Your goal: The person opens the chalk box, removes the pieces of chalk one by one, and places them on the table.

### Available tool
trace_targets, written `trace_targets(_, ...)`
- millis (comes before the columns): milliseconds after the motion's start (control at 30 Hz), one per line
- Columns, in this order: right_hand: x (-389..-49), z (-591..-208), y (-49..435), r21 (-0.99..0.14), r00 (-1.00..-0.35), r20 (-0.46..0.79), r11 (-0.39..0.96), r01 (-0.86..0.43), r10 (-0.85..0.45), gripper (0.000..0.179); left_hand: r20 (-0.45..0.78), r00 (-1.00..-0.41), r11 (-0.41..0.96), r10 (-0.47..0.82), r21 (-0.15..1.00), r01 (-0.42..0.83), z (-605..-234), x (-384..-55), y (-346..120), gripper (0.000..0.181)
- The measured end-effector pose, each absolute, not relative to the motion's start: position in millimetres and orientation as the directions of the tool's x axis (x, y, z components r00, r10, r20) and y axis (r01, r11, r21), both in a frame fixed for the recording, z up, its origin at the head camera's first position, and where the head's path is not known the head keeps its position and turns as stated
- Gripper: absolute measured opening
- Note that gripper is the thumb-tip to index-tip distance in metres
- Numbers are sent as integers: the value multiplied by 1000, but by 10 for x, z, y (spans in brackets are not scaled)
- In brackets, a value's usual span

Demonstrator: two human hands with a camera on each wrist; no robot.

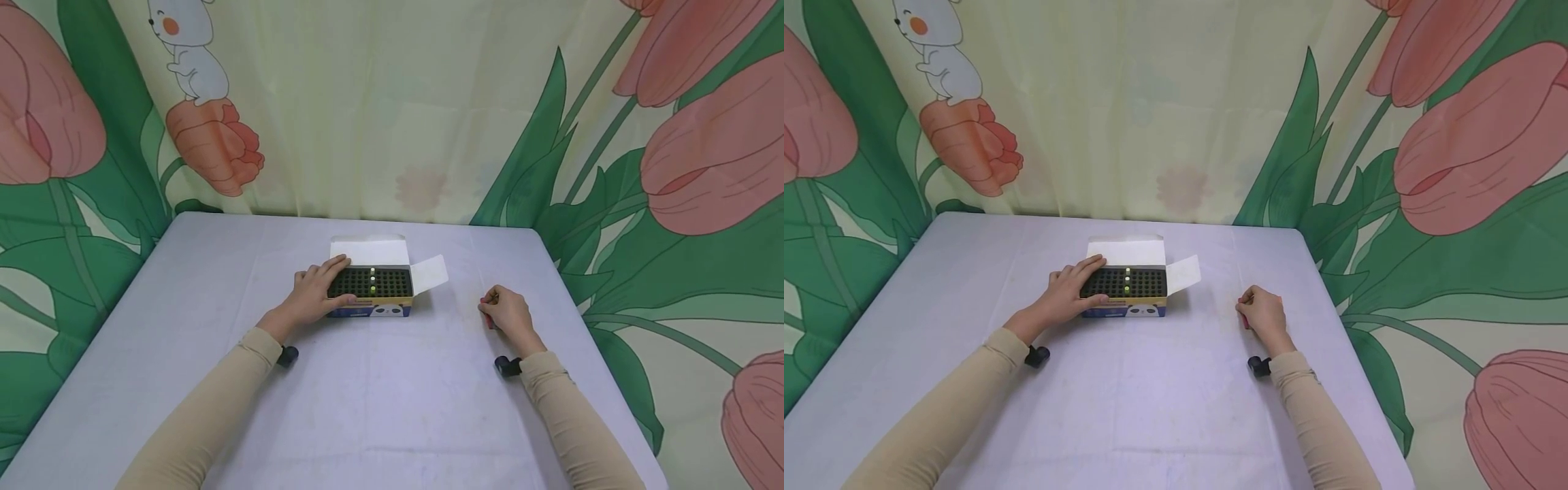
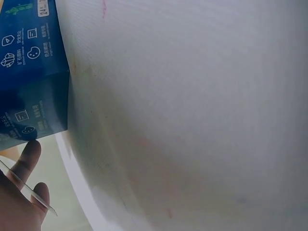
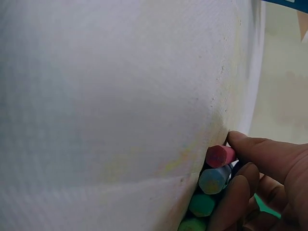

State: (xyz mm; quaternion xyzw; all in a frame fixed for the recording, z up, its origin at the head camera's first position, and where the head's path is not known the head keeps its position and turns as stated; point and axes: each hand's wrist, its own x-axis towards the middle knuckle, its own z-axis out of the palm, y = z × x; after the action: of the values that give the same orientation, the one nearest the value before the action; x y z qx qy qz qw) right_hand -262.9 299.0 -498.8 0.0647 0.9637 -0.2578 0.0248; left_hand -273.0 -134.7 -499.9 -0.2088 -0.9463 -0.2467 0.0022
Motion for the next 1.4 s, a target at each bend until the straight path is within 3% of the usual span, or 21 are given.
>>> trace_targets(767,-2670,-4775,2909,-488,-966,-239,847,210,102,19,90,-916,796,391,467,385,-4958,-2718,-1347,89)
trace_targets(1067,-2744,-4672,2770,-476,-975,-160,853,215,156,31,77,-918,801,390,463,379,-4960,-2726,-1337,88)
trace_targets(1400,-2802,-4296,2423,-567,-988,65,820,76,137,32,79,-918,802,389,461,380,-4954,-2714,-1336,87)
